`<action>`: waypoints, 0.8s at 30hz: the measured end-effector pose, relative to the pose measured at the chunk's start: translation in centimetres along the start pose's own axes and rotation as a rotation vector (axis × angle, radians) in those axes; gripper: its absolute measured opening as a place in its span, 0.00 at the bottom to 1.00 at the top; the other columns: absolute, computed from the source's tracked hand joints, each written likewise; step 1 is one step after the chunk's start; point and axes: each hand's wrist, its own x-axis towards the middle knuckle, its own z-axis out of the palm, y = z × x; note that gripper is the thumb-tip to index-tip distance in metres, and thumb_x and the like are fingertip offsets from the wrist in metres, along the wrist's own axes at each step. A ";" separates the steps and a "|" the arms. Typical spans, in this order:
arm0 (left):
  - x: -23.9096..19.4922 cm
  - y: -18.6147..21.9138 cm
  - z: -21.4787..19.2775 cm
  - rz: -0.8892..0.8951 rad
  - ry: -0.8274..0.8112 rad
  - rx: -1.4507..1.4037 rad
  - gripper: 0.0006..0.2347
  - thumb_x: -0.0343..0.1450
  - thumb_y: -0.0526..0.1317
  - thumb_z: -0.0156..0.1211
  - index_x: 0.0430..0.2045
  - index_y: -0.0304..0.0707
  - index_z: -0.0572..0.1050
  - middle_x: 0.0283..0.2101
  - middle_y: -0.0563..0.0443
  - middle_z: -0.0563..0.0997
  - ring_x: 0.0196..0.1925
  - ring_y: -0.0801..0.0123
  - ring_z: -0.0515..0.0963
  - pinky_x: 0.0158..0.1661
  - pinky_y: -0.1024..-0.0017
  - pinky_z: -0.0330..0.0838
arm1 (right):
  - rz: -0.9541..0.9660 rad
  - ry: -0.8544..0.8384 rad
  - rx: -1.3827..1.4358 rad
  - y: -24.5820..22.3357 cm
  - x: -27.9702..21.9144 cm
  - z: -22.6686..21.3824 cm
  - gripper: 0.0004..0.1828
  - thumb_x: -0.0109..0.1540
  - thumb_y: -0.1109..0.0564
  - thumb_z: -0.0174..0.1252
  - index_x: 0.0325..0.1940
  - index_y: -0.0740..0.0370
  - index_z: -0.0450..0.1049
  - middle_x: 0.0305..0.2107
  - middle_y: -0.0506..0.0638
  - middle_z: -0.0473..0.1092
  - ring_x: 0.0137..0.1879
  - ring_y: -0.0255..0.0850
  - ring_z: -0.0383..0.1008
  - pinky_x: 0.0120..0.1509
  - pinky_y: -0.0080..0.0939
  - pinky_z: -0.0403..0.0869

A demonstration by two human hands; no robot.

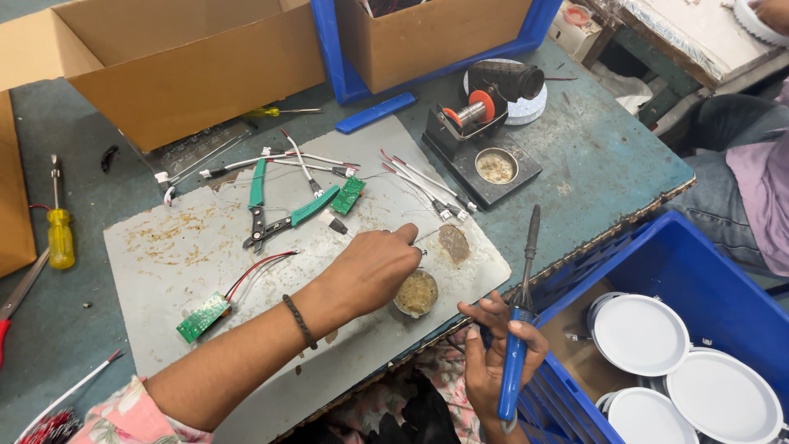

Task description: The person solders wires to small green circuit boards using a soldering iron and solder wire. They repeatedly pick up boards, apply solder to connection points, and place finished units aside. The workspace contains bundles of wires, tools, and cardboard boxes.

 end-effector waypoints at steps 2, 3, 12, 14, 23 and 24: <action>-0.1 0.0 0.0 -0.005 0.015 -0.014 0.02 0.59 0.27 0.58 0.16 0.28 0.77 0.37 0.35 0.76 0.33 0.43 0.81 0.32 0.52 0.75 | 0.049 0.018 0.040 0.0 0.0 0.0 0.35 0.59 0.79 0.49 0.61 0.51 0.49 0.57 0.63 0.66 0.60 0.51 0.78 0.76 0.60 0.66; -0.1 0.0 0.0 -0.007 0.022 -0.021 0.02 0.59 0.26 0.58 0.17 0.28 0.77 0.37 0.35 0.76 0.33 0.43 0.81 0.33 0.52 0.75 | 0.034 0.010 0.025 0.0 0.0 -0.1 0.35 0.59 0.79 0.49 0.61 0.51 0.49 0.57 0.63 0.66 0.60 0.51 0.78 0.77 0.60 0.64; -0.1 -0.1 0.2 0.004 0.017 -0.008 0.02 0.60 0.27 0.58 0.17 0.29 0.77 0.37 0.35 0.76 0.33 0.43 0.82 0.32 0.52 0.75 | -0.040 -0.006 -0.018 0.1 0.3 0.2 0.36 0.59 0.80 0.50 0.62 0.51 0.49 0.56 0.63 0.67 0.58 0.50 0.79 0.84 0.62 0.58; -0.1 -0.1 0.3 0.005 0.012 -0.001 0.02 0.60 0.27 0.58 0.17 0.29 0.77 0.37 0.35 0.76 0.33 0.44 0.82 0.32 0.52 0.75 | -0.046 -0.007 -0.034 0.1 0.4 0.1 0.36 0.59 0.80 0.50 0.62 0.51 0.49 0.56 0.63 0.67 0.57 0.50 0.79 0.85 0.62 0.58; -0.3 -0.2 0.2 0.013 0.041 -0.026 0.02 0.59 0.27 0.58 0.16 0.29 0.77 0.36 0.35 0.76 0.32 0.43 0.81 0.31 0.52 0.75 | -0.050 -0.011 -0.017 0.2 0.4 0.2 0.37 0.58 0.80 0.50 0.63 0.51 0.49 0.57 0.62 0.66 0.58 0.51 0.79 0.85 0.63 0.56; -0.3 -0.2 0.1 0.008 0.045 -0.030 0.02 0.59 0.27 0.58 0.17 0.29 0.77 0.35 0.36 0.76 0.32 0.43 0.81 0.31 0.52 0.75 | -0.049 -0.011 -0.014 0.2 0.5 0.2 0.37 0.58 0.80 0.50 0.63 0.51 0.49 0.57 0.62 0.66 0.58 0.51 0.79 0.85 0.63 0.56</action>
